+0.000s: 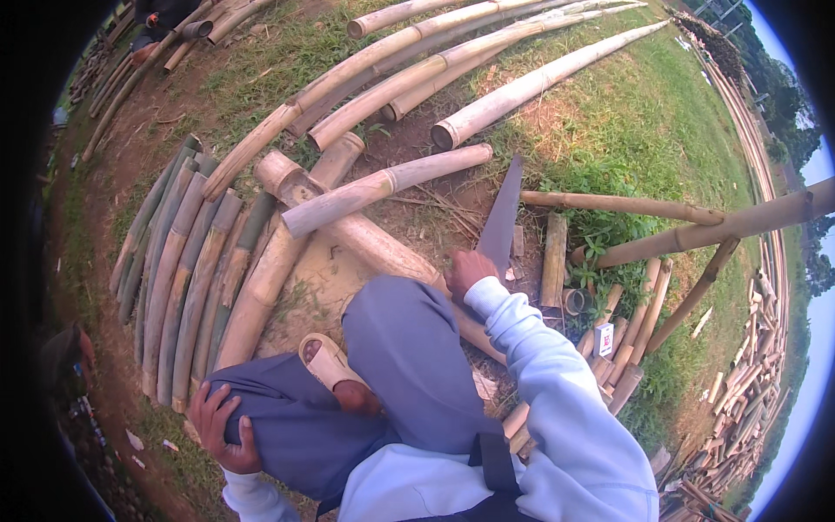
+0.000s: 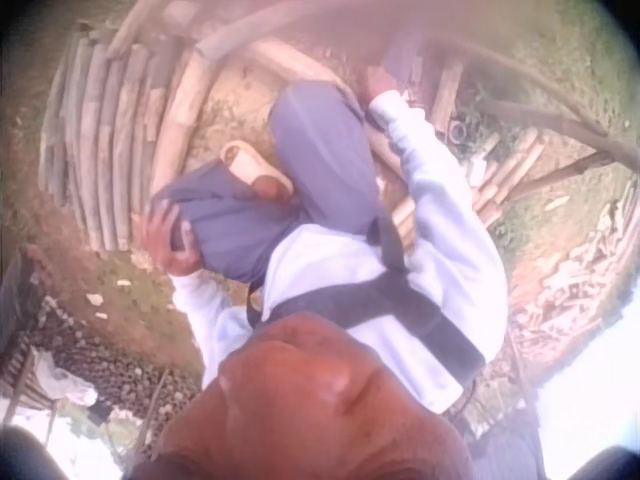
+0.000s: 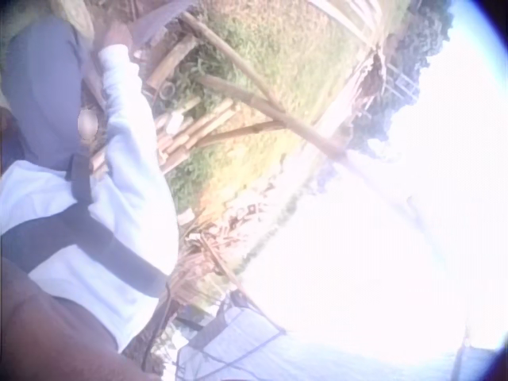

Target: The person sits on the ground and uses a machete to chop bamboo poles into shorter sections. They repeatedly position a pole, strike it with the machete, and move the cut pieces aside.

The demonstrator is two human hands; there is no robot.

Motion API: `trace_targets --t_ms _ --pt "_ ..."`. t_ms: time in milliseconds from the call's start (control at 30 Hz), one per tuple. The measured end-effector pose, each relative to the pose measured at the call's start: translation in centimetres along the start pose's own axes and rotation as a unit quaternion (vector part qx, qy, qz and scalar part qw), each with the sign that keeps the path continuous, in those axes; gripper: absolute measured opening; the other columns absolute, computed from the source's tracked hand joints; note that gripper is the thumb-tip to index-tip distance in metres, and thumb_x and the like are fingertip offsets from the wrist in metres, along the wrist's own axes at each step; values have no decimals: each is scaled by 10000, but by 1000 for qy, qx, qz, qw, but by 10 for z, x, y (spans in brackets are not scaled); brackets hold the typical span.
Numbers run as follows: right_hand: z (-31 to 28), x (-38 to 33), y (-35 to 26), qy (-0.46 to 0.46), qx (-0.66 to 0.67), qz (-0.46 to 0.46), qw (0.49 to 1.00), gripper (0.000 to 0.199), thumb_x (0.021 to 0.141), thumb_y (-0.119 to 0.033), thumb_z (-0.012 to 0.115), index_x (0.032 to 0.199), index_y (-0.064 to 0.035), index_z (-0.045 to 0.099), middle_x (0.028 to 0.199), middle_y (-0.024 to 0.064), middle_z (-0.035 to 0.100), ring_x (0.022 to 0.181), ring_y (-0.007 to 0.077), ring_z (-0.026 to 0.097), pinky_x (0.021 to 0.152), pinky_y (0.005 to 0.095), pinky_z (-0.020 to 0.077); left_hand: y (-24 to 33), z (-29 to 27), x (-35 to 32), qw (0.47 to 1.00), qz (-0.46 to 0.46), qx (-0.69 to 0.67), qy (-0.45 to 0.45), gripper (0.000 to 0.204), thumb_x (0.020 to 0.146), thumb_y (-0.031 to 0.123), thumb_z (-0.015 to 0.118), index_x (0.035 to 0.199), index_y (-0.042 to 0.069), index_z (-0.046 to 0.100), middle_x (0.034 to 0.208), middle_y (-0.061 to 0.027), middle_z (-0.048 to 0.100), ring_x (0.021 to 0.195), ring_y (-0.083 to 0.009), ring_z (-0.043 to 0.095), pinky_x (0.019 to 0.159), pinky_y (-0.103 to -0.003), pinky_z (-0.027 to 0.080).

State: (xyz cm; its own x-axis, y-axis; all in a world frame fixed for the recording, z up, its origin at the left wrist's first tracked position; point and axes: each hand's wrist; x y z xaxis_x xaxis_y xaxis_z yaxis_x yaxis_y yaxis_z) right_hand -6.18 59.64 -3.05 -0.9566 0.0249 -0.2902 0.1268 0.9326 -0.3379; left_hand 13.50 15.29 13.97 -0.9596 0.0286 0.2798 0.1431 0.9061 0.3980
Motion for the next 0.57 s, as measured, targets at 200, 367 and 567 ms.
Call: trace_targets --t_ms 200,367,567 --pt "30 121 -57 -52 527 219 820 736 851 -573 736 1273 24 651 998 243 755 890 310 743 860 472 571 4 6 14 1000 7 7 -23 255 877 258 618 1015 66 715 1182 -123 697 1289 -414 536 1140 -601 330" --pt "40 154 -121 -70 649 292 699 1059 793 -766 683 1437 40 445 1225 229 684 1048 311 695 873 425 522 4 2 10 999 -14 23 -41 281 887 284 611 1014 58 719 1181 -128 698 1299 -410 528 1140 -607 329" --pt "65 181 -127 -35 665 269 696 979 788 -717 736 1482 -88 448 1354 244 615 1222 377 633 992 478 474 1 -2 4 998 -23 24 -55 318 950 333 596 1042 44 692 1232 -157 672 1343 -435 492 1163 -606 288"
Point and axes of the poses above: each hand's wrist, its own x-axis towards the middle knuckle, its own z-axis out of the palm, y = z × x
